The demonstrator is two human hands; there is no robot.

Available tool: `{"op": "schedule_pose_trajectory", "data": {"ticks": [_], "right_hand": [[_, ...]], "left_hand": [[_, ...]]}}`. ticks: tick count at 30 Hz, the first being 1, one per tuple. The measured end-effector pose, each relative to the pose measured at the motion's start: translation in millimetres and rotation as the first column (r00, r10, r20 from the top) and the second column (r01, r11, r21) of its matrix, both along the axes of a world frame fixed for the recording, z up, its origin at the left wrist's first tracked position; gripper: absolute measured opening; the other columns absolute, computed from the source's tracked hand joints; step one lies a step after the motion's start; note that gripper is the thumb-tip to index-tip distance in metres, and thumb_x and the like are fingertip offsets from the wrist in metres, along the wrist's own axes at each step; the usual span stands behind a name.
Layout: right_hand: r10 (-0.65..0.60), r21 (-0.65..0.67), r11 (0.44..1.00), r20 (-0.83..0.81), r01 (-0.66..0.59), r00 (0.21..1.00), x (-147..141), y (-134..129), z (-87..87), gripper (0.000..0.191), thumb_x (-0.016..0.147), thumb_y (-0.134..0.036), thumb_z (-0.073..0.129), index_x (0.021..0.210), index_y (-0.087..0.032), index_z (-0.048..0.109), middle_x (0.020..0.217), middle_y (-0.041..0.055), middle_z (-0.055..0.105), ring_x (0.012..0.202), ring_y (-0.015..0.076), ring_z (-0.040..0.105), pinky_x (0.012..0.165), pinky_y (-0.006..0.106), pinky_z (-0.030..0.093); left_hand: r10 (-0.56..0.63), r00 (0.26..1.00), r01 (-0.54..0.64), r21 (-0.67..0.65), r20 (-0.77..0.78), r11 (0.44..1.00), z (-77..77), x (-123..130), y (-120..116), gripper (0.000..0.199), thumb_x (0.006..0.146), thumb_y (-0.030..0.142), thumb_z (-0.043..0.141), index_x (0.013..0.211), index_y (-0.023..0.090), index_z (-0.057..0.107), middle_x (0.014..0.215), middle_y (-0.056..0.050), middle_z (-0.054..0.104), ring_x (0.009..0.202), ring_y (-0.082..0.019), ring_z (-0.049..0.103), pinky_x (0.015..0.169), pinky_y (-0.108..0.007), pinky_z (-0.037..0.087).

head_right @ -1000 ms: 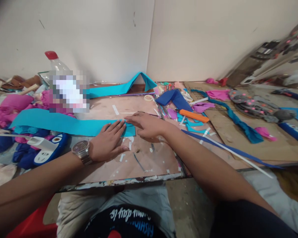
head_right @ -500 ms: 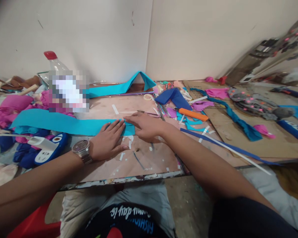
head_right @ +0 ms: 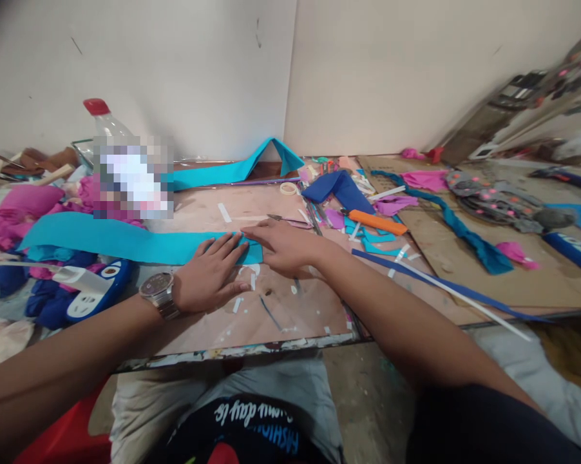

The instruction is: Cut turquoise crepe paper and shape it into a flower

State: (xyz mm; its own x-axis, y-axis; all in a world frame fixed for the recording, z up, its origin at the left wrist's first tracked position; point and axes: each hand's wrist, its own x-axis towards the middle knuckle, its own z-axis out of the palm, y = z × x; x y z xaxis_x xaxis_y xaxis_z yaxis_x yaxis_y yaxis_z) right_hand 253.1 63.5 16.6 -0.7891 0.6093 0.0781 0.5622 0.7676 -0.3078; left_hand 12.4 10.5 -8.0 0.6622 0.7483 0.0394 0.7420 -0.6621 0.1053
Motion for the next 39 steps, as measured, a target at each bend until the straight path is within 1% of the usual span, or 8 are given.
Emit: {"op": "schedule_pose_trajectory", "data": {"ticks": [8, 14, 17, 21, 24, 30, 34, 39], "right_hand": [[-0.053, -0.023, 0.998, -0.031, 0.053, 0.998, 3.5, 3.9, 2.8, 0.063, 0.086, -0.015, 0.056, 0.148, -0.026, 0.052, 0.142, 0.0099, 0.062, 0.139, 0.0315, 0.048, 0.11, 0.055, 0.048], [-0.082, -0.049, 0.996, -0.055, 0.079, 0.995, 0.7, 6.5, 1.1, 0.047, 0.094, -0.023, 0.056, 0.141, -0.022, 0.059, 0.134, 0.0143, 0.065, 0.133, 0.0308, 0.054, 0.108, 0.054, 0.05], [-0.099, -0.06, 0.994, -0.066, 0.095, 0.993, 2.0, 7.9, 2.8, 0.047, 0.095, -0.024, 0.055, 0.142, -0.022, 0.059, 0.13, 0.0139, 0.069, 0.127, 0.0299, 0.057, 0.105, 0.053, 0.051], [-0.109, -0.064, 0.992, -0.049, 0.106, 0.993, 3.3, 6.8, 9.5, 0.054, 0.092, -0.017, 0.053, 0.146, -0.019, 0.055, 0.112, 0.009, 0.078, 0.124, 0.0303, 0.057, 0.103, 0.052, 0.049], [-0.132, -0.051, 0.99, -0.024, 0.131, 0.991, 3.2, 4.8, 14.8, 0.055, 0.089, -0.015, 0.054, 0.143, -0.019, 0.058, 0.105, 0.0086, 0.079, 0.118, 0.0305, 0.06, 0.1, 0.049, 0.05], [-0.179, 0.024, 0.984, -0.02, 0.179, 0.984, 2.6, 3.3, 16.1, 0.046, 0.09, -0.019, 0.054, 0.134, -0.019, 0.066, 0.107, 0.0117, 0.075, 0.103, 0.0273, 0.065, 0.094, 0.044, 0.051], [-0.097, -0.006, 0.995, -0.116, 0.097, 0.988, 0.8, 6.7, 4.1, 0.049, 0.092, -0.017, 0.052, 0.14, -0.023, 0.061, 0.119, 0.0103, 0.073, 0.119, 0.0284, 0.058, 0.102, 0.049, 0.05], [-0.03, -0.016, 0.999, -0.086, 0.029, 0.996, -0.9, 9.3, -9.1, 0.064, 0.089, -0.012, 0.051, 0.152, -0.026, 0.049, 0.142, 0.0073, 0.061, 0.128, 0.0282, 0.053, 0.11, 0.05, 0.048]], "left_hand": [[-0.006, 1.0, 0.006, -0.005, -0.003, 1.0, 1.2, 0.1, 0.8, 0.091, 0.094, 0.078, 0.029, 0.158, 0.014, 0.035, 0.168, -0.019, 0.026, 0.155, -0.039, 0.024, 0.12, -0.061, 0.025], [-0.008, 1.0, 0.008, 0.002, 0.008, 1.0, 0.0, -0.3, 0.4, 0.09, 0.095, 0.077, 0.029, 0.159, 0.015, 0.033, 0.169, -0.018, 0.025, 0.155, -0.039, 0.023, 0.12, -0.06, 0.024], [-0.007, 1.0, 0.007, 0.004, 0.013, 1.0, -0.7, -0.4, 0.4, 0.089, 0.094, 0.077, 0.03, 0.159, 0.015, 0.033, 0.168, -0.018, 0.026, 0.155, -0.039, 0.024, 0.12, -0.06, 0.024], [-0.005, 1.0, 0.005, 0.001, 0.008, 1.0, 0.0, -0.2, 0.2, 0.09, 0.095, 0.076, 0.03, 0.159, 0.015, 0.032, 0.168, -0.018, 0.026, 0.156, -0.038, 0.023, 0.121, -0.059, 0.024], [-0.006, 1.0, 0.006, -0.004, 0.003, 1.0, 1.2, 0.1, 0.1, 0.09, 0.095, 0.077, 0.03, 0.159, 0.014, 0.033, 0.169, -0.018, 0.026, 0.156, -0.038, 0.022, 0.121, -0.06, 0.025], [-0.004, 1.0, 0.004, -0.006, -0.001, 1.0, 0.9, -0.4, 0.9, 0.089, 0.095, 0.077, 0.03, 0.159, 0.015, 0.035, 0.168, -0.018, 0.026, 0.156, -0.038, 0.023, 0.121, -0.058, 0.024], [-0.012, 1.0, 0.012, -0.003, 0.004, 1.0, -0.6, -1.1, 1.7, 0.09, 0.094, 0.078, 0.029, 0.159, 0.015, 0.034, 0.168, -0.019, 0.026, 0.155, -0.038, 0.023, 0.121, -0.058, 0.024], [-0.002, 1.0, 0.002, -0.003, 0.001, 1.0, 0.8, -0.3, 0.7, 0.09, 0.095, 0.077, 0.03, 0.158, 0.013, 0.035, 0.168, -0.019, 0.025, 0.156, -0.039, 0.023, 0.12, -0.059, 0.025]]}}
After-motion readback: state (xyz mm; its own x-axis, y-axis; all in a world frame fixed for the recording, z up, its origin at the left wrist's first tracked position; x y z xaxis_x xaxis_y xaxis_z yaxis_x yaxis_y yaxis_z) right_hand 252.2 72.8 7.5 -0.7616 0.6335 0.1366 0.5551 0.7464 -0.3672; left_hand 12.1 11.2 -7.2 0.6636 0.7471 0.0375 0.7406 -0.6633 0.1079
